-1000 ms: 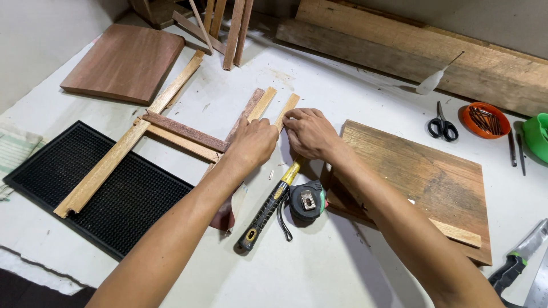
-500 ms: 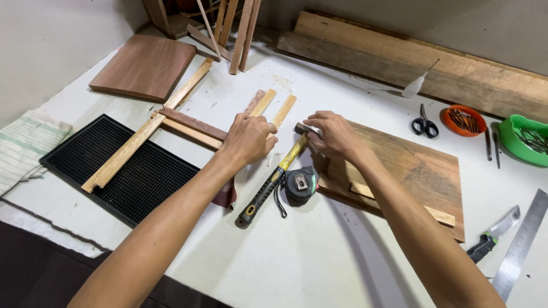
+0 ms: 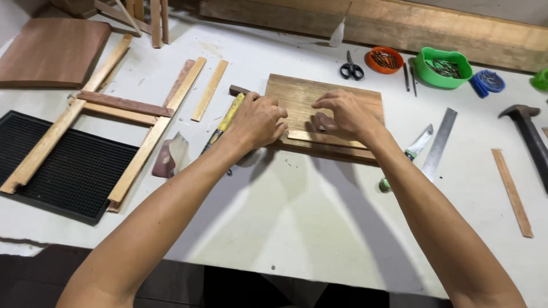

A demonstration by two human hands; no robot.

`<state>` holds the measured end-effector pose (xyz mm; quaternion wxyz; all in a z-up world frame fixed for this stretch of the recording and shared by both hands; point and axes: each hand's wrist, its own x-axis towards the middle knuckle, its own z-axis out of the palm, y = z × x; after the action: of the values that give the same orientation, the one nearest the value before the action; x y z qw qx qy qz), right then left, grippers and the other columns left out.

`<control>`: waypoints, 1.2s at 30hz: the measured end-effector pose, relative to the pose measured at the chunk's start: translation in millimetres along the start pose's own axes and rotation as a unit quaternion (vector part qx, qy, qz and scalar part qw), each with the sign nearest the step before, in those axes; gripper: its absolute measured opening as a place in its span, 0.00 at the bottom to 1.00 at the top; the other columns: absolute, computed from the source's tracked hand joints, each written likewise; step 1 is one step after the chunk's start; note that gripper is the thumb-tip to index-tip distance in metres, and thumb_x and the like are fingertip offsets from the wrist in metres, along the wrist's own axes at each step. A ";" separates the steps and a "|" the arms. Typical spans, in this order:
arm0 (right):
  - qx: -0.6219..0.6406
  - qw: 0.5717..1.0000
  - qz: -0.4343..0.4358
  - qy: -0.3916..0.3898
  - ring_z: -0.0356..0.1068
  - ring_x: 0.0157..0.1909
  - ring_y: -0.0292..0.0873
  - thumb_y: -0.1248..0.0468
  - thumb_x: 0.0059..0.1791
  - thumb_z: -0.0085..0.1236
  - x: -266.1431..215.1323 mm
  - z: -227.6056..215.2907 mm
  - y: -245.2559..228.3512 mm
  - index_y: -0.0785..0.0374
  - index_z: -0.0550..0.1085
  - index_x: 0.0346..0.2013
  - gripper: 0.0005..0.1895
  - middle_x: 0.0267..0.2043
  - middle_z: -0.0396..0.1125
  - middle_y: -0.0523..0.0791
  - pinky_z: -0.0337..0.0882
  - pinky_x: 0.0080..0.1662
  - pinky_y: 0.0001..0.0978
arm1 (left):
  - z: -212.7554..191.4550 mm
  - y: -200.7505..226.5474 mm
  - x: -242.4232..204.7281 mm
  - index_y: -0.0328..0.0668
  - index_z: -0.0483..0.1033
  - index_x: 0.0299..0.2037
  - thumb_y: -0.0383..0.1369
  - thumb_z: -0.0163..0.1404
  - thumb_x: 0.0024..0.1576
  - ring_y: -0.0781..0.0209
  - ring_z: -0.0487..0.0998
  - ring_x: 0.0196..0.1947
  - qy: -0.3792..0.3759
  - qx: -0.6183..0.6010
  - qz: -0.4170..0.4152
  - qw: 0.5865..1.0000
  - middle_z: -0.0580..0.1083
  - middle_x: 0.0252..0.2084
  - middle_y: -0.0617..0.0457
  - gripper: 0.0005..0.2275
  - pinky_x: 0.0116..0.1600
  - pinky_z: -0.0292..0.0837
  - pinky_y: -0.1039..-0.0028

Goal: The recorder is measuring and preparing small strips of wood at a workbench.

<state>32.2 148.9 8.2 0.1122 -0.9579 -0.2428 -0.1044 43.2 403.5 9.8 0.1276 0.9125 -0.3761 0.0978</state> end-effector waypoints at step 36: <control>0.035 0.998 0.034 -0.027 0.71 0.42 0.42 0.57 0.47 0.63 -41.8 24.2 -11.1 0.58 0.82 0.41 0.12 0.41 0.72 0.45 0.74 0.44 0.37 | 34.0 13.1 0.8 0.49 0.84 0.42 0.36 0.55 0.58 0.57 0.74 0.50 -0.042 -0.007 -0.047 0.998 0.76 0.41 0.52 0.07 0.60 0.62 0.60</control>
<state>-5.7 146.3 -23.7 0.1424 -0.9636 -0.2165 -0.0666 37.3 383.6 -20.1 0.1223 0.9318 -0.3380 0.0511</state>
